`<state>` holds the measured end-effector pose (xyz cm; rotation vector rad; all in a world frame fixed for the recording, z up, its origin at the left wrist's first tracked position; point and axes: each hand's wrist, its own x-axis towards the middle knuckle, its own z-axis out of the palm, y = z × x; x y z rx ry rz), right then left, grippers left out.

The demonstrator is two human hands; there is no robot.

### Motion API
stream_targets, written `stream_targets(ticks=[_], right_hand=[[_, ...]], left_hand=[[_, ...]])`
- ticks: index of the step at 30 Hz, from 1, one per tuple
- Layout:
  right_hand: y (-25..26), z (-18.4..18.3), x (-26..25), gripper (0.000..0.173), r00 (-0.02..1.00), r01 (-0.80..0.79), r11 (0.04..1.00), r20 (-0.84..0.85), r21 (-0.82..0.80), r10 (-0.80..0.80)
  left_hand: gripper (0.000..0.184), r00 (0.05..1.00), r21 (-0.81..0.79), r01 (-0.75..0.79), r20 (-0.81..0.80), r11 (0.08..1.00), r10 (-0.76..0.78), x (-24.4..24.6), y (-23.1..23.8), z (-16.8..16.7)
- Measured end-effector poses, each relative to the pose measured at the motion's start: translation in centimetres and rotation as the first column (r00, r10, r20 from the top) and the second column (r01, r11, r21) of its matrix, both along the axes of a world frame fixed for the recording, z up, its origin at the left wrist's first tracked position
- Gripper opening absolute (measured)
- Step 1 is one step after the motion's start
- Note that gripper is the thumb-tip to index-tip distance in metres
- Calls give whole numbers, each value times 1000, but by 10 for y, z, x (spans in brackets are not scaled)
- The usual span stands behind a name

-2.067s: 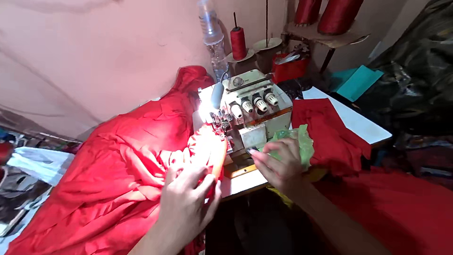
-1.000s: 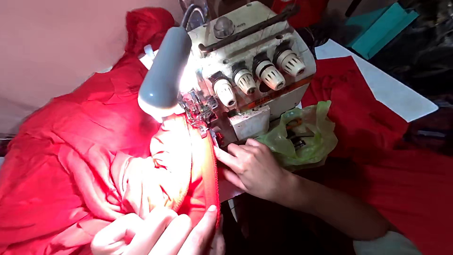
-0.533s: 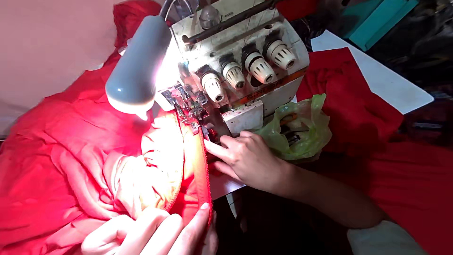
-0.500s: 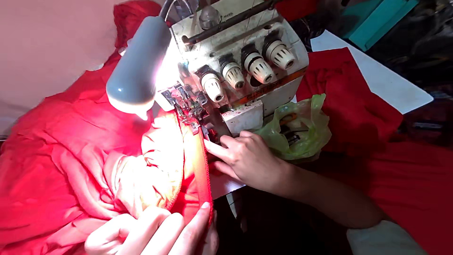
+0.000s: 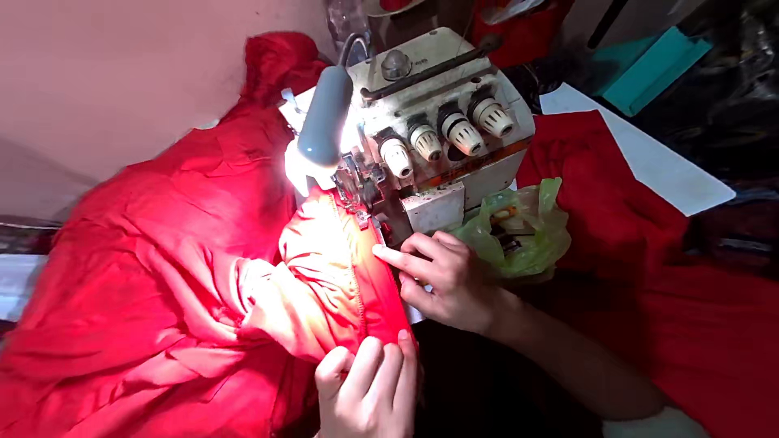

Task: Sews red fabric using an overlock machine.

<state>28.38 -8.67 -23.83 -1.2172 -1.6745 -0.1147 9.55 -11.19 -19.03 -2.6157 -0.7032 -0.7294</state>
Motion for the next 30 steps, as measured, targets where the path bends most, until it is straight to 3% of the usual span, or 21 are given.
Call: stream_targets(ticks=[6,13,16,19,22,24,28,30], right_hand=[[6,6,0,37,1000,12,999,-17,-48,-13],[3,18,5,40,998,-16,984,-60,-178,5],[-4,19,7,39,998,-9,986,-60,-168,-1],[-12,20,9,37,998,10,985,-62,-173,-21],[-20,25,11,37,997,12,978,-69,-208,-27],[-23,29,12,37,997,9,971,-78,-239,-28],[-26,35,3,36,995,-1,965,-96,-263,-25],[-27,34,-3,34,994,-20,967,-109,-256,-8]], left_hand=[[21,995,145,-23,94,989,10,12,16,-6],[18,980,161,-102,187,982,71,29,44,-7],[21,963,78,-111,257,991,87,34,61,-4],[26,937,-109,-111,319,988,140,32,74,-1],[28,902,-399,-40,380,916,205,28,91,4],[23,884,-490,-29,395,871,252,29,102,9],[24,836,-537,-44,442,842,325,32,108,12],[25,797,-514,-137,451,846,403,31,105,6]])
